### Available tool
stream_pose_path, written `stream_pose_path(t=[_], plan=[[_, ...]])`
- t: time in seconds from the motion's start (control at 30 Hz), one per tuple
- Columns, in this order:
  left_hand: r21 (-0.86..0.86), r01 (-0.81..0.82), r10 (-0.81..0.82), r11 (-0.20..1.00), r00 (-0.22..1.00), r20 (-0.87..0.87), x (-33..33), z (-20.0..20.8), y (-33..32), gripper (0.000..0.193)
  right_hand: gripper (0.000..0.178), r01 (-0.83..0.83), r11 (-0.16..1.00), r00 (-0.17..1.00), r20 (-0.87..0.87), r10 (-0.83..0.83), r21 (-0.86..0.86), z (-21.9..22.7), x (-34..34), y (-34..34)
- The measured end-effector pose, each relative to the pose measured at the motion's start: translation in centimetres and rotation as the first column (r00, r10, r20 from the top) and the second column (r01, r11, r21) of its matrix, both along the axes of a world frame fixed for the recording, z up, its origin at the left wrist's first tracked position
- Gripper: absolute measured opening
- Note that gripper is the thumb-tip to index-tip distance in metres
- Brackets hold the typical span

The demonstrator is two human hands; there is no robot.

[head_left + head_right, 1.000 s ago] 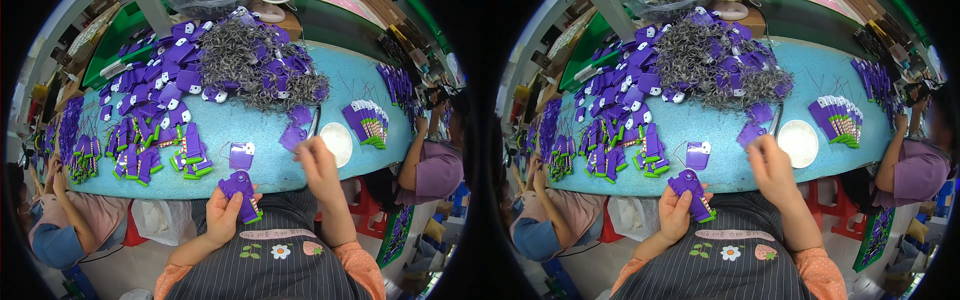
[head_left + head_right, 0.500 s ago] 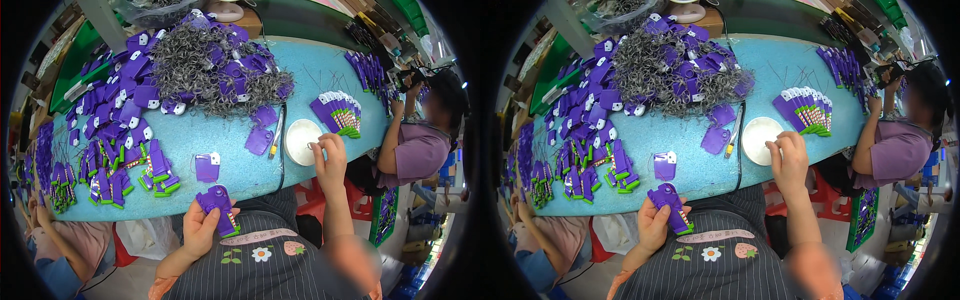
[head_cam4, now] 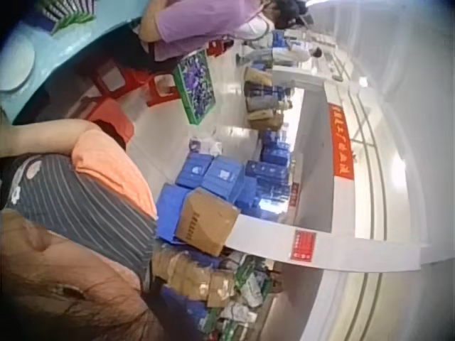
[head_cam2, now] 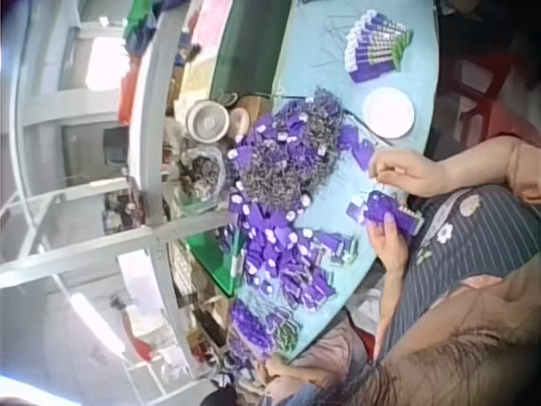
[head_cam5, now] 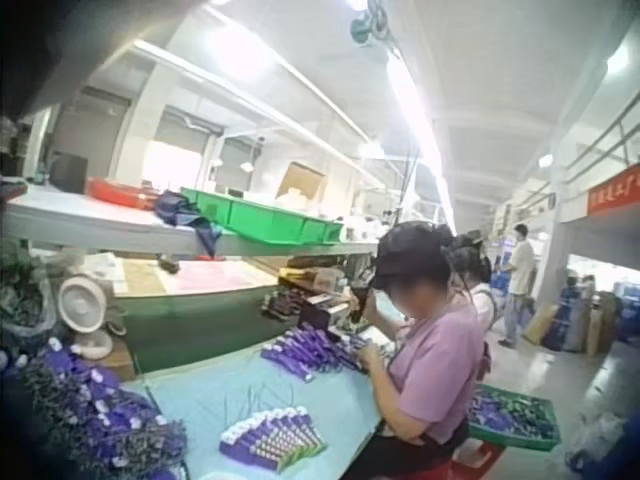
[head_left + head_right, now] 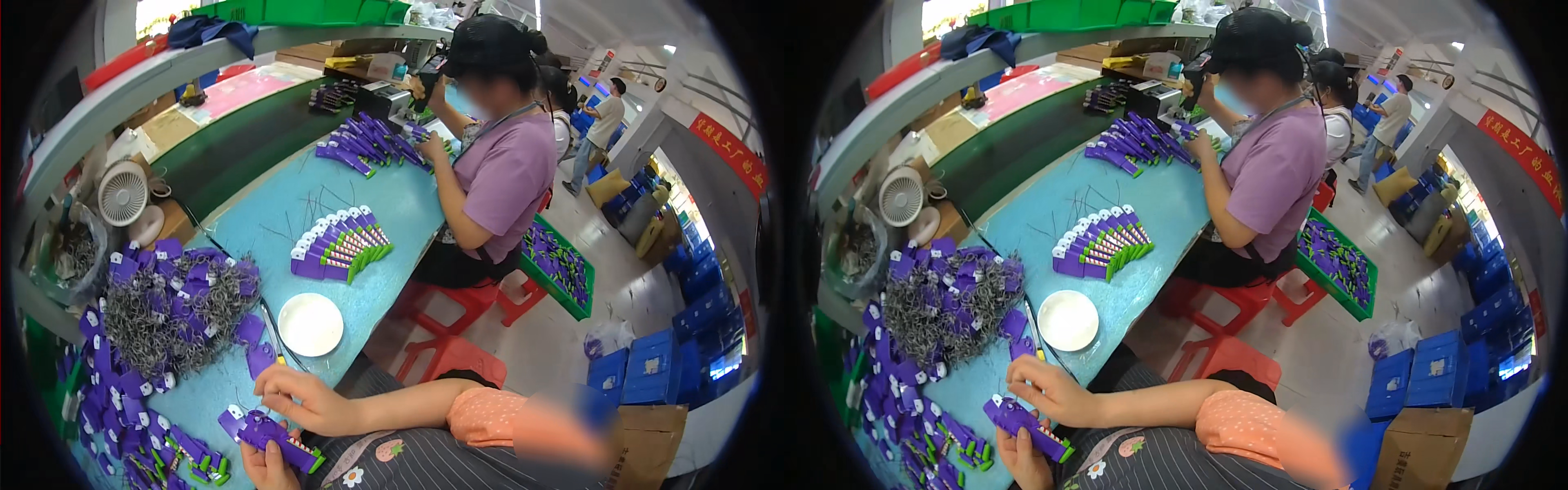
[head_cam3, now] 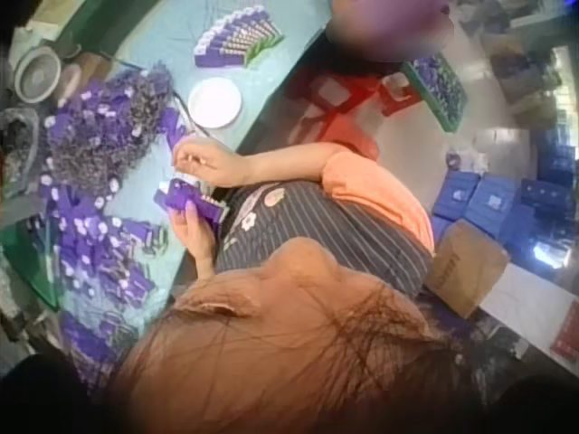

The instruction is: The person assembles purple plastic components by hand, inserting small white pieces and threading grey cords through them. The person handles the parts one at a time, picking them from a pile on the table, performing the assembly, and placing the finished units back on the table.

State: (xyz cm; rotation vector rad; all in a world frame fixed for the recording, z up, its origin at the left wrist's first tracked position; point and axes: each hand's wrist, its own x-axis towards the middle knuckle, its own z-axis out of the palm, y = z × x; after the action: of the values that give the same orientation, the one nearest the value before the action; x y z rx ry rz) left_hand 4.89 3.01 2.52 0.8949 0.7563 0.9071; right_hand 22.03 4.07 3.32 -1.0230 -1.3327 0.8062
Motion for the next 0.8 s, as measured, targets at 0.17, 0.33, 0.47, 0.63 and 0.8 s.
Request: stream_pose_path(t=[0.17,0.33,0.47,0.63,0.8], plan=[[0.063,0.021,-0.020,0.998,1.000,-0.015,0.8,1.1,-0.6,0.034,0.017,-0.055,0.992,0.998,-0.037,0.052,-0.112,-1.9,-0.9,-1.4],[0.042,0.025,-0.022,0.999,0.996,-0.087,0.2,0.4,-1.1,0.031,0.020,-0.145,0.949,0.986,-0.125,0.114,-0.280,-0.9,-1.0,-2.2],[0.101,-0.066,0.067,0.993,0.998,-0.007,-0.3,-1.3,-0.9,0.039,0.021,-0.143,0.943,0.990,-0.033,0.140,-0.301,-0.8,-1.4,-2.0],[-0.047,0.092,-0.088,0.995,0.994,0.071,-0.6,0.1,-0.5,0.035,0.012,-0.154,0.906,0.978,-0.189,0.084,-0.395,-1.9,-1.2,-2.6],[-0.091,0.106,-0.089,0.990,0.981,0.169,-2.1,-0.2,-0.6,0.035,0.011,-0.189,0.932,0.970,-0.209,0.127,-0.310,-1.8,-2.4,-2.2]])
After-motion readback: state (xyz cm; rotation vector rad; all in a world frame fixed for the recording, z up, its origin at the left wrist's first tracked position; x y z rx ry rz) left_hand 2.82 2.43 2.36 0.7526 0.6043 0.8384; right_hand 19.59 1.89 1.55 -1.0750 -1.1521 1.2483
